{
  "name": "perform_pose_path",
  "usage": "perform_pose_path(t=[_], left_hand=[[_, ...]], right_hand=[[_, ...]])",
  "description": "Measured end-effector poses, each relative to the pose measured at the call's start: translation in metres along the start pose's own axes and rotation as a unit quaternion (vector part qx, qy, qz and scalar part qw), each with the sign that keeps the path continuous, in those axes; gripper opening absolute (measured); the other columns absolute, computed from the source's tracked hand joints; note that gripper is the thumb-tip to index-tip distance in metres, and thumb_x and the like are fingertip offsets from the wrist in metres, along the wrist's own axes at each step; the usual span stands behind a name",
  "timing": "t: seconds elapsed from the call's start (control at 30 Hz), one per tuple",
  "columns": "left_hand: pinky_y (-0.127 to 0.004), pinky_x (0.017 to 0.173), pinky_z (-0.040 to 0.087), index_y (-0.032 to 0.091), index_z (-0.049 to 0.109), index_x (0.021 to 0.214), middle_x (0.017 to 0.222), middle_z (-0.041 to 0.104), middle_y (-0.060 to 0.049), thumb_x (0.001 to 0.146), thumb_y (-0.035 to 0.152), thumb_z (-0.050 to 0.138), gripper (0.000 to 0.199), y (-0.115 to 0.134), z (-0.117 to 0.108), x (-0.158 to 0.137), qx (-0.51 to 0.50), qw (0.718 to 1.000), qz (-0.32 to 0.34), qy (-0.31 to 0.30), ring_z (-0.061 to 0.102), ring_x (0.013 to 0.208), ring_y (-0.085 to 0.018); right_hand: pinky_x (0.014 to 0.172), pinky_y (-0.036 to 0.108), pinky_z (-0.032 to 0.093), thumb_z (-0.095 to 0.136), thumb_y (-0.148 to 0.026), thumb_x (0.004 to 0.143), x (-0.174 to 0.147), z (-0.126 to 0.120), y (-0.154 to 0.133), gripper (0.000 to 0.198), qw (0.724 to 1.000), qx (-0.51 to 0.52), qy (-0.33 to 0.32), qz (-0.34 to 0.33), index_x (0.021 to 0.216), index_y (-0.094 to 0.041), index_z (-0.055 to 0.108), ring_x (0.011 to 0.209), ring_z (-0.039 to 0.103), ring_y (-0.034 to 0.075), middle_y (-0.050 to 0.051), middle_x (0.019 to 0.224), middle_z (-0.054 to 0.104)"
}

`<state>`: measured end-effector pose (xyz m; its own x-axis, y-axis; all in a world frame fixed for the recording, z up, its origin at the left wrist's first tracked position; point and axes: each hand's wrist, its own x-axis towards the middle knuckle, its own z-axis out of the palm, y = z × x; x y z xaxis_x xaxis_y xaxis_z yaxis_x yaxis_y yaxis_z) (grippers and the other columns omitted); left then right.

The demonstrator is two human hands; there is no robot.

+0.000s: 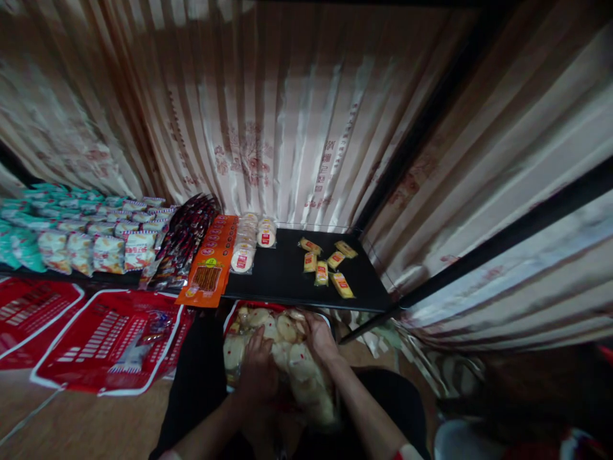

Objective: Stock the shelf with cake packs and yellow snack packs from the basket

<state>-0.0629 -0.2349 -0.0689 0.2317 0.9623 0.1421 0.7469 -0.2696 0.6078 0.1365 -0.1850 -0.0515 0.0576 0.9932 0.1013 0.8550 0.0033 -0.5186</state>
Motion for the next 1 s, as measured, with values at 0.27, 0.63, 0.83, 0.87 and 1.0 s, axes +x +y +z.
perform_pose_path(t=[0.27,0.63,0.83,0.87,1.0], left_hand=[[-0.043,0.109,0.032,0.01,0.057,0.117,0.137,0.045,-0.013,0.075,0.016,0.042,0.044,0.015,-0.017,0.026,-0.089,0.995,-0.036,0.005,0.038,0.13,-0.028],[-0.026,0.073,0.05,0.015,0.056,0.104,0.095,0.068,-0.008,0.077,0.027,0.055,0.029,0.055,-0.037,0.057,-0.45,0.881,-0.145,0.005,0.064,0.082,-0.015],[-0.024,0.063,0.048,0.013,0.058,0.093,0.081,0.067,-0.007,0.074,0.021,0.054,0.021,0.043,-0.035,0.066,-0.453,0.873,-0.176,0.036,0.062,0.068,-0.013],[-0.023,0.062,0.048,0.013,0.058,0.093,0.081,0.066,-0.006,0.074,0.021,0.054,0.021,0.04,-0.035,0.068,-0.443,0.878,-0.179,0.036,0.061,0.067,-0.013],[-0.021,0.059,0.047,0.014,0.058,0.096,0.081,0.067,-0.005,0.076,0.019,0.05,0.022,0.034,-0.035,0.081,-0.429,0.883,-0.187,0.023,0.06,0.064,-0.011]], right_hand=[[0.086,0.034,0.046,0.036,-0.032,0.088,-0.002,-0.048,-0.017,0.036,0.997,0.073,-0.005,0.016,0.105,-0.017,0.064,0.094,0.062,0.022,0.01,0.1,0.068],[0.066,0.03,0.051,0.07,-0.053,0.062,-0.015,-0.057,-0.071,0.046,0.799,0.569,-0.053,0.187,0.09,-0.017,0.067,0.071,0.065,0.019,0.006,0.081,0.071],[0.065,0.029,0.05,0.071,-0.053,0.059,-0.005,-0.044,-0.065,0.044,0.84,0.515,-0.031,0.167,0.086,-0.019,0.068,0.069,0.064,0.019,0.005,0.077,0.071],[0.065,0.029,0.05,0.07,-0.054,0.06,-0.001,-0.04,-0.063,0.044,0.853,0.497,-0.022,0.157,0.087,-0.019,0.068,0.069,0.064,0.019,0.004,0.077,0.071],[0.062,0.028,0.047,0.067,-0.056,0.062,0.018,-0.032,-0.058,0.043,0.878,0.46,-0.009,0.133,0.082,-0.018,0.066,0.064,0.062,0.017,0.004,0.072,0.07]])
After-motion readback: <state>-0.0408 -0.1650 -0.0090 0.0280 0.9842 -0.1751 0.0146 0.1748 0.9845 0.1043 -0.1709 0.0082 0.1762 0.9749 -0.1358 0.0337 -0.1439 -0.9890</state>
